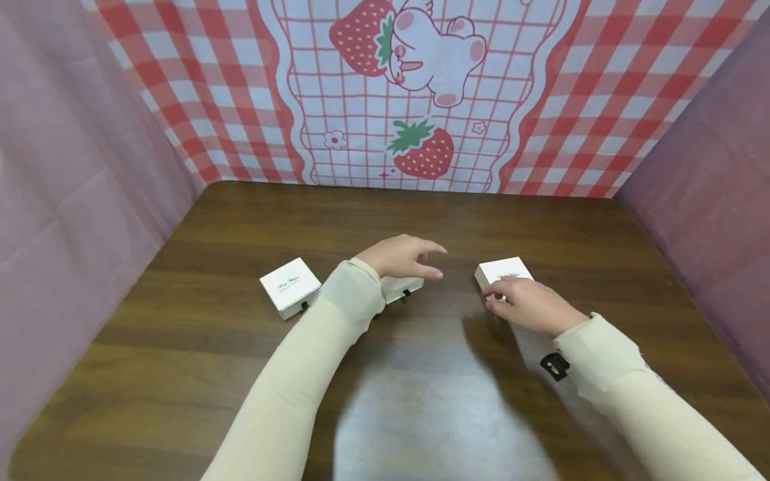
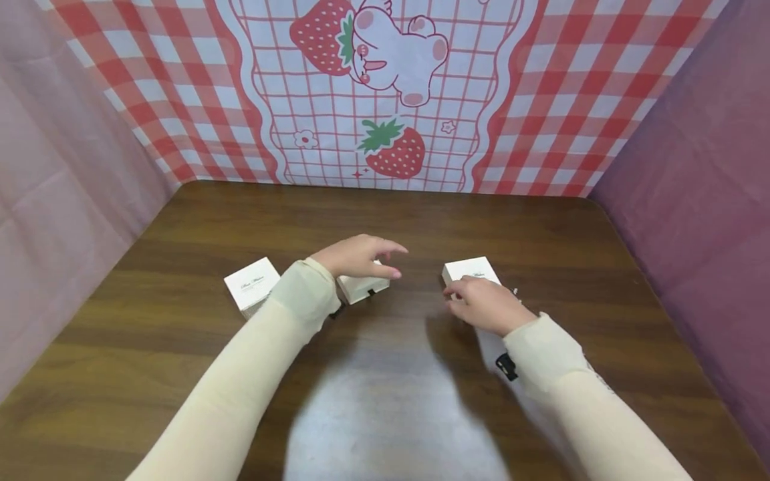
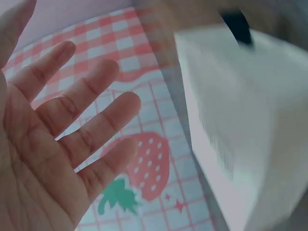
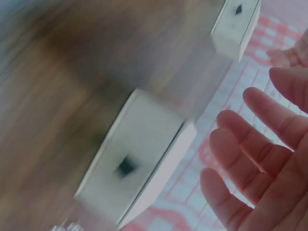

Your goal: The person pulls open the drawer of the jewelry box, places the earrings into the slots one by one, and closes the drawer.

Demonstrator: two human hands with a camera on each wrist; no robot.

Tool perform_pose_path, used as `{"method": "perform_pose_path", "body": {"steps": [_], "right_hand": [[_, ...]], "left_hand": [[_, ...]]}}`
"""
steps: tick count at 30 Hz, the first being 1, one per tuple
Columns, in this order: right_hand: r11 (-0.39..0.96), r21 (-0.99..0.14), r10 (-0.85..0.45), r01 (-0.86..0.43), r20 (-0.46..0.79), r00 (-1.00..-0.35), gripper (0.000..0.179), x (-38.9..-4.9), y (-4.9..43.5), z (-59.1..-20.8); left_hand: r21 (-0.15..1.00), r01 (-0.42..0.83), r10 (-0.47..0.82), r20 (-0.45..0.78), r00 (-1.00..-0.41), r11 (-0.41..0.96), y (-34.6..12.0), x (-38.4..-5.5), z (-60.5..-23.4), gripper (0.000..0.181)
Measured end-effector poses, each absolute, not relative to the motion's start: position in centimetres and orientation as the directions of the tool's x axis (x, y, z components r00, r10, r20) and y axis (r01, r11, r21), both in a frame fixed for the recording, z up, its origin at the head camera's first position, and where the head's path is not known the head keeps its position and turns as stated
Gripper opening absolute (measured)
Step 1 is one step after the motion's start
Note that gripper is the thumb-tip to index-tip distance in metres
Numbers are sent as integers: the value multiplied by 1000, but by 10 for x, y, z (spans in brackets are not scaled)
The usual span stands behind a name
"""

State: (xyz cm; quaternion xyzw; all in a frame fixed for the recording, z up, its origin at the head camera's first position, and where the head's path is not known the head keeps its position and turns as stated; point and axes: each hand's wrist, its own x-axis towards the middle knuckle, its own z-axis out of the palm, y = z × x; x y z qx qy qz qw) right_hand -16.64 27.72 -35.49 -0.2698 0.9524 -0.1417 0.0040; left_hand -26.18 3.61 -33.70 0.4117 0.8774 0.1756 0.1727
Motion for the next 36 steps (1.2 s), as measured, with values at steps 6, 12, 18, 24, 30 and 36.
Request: {"method": "perform_pose_path", "body": {"steps": [6,12,18,24,30,36], "right_hand": [[836,-290,-469,-466,65,-881,11,-158,302,-356],[863,-309,-412,-401,30,-911,12,-151,318,-356],[865,-325,-394,-381,27,-919,12,-146,336,-354],[875,-348,-348,-336,27,-937,13,-140,352,-358],[867,-403,-305,-293,35,-952,13,-141,355,-371],[793,-608,-115,-17,-123,-986,28,-150,351,-384]], "left_hand": [[486,670,810,-153,-566,561,66,-263,-343,56],[484,696,835,-156,-528,530,97,-264,-350,52],[436,724,841,-195,-504,535,125,-266,-348,52],[371,749,836,-222,-502,548,145,-269,-344,51],[242,722,760,-268,-592,648,156,-269,-351,64],[133,665,671,-283,-685,735,161,-268,-360,86]]}}
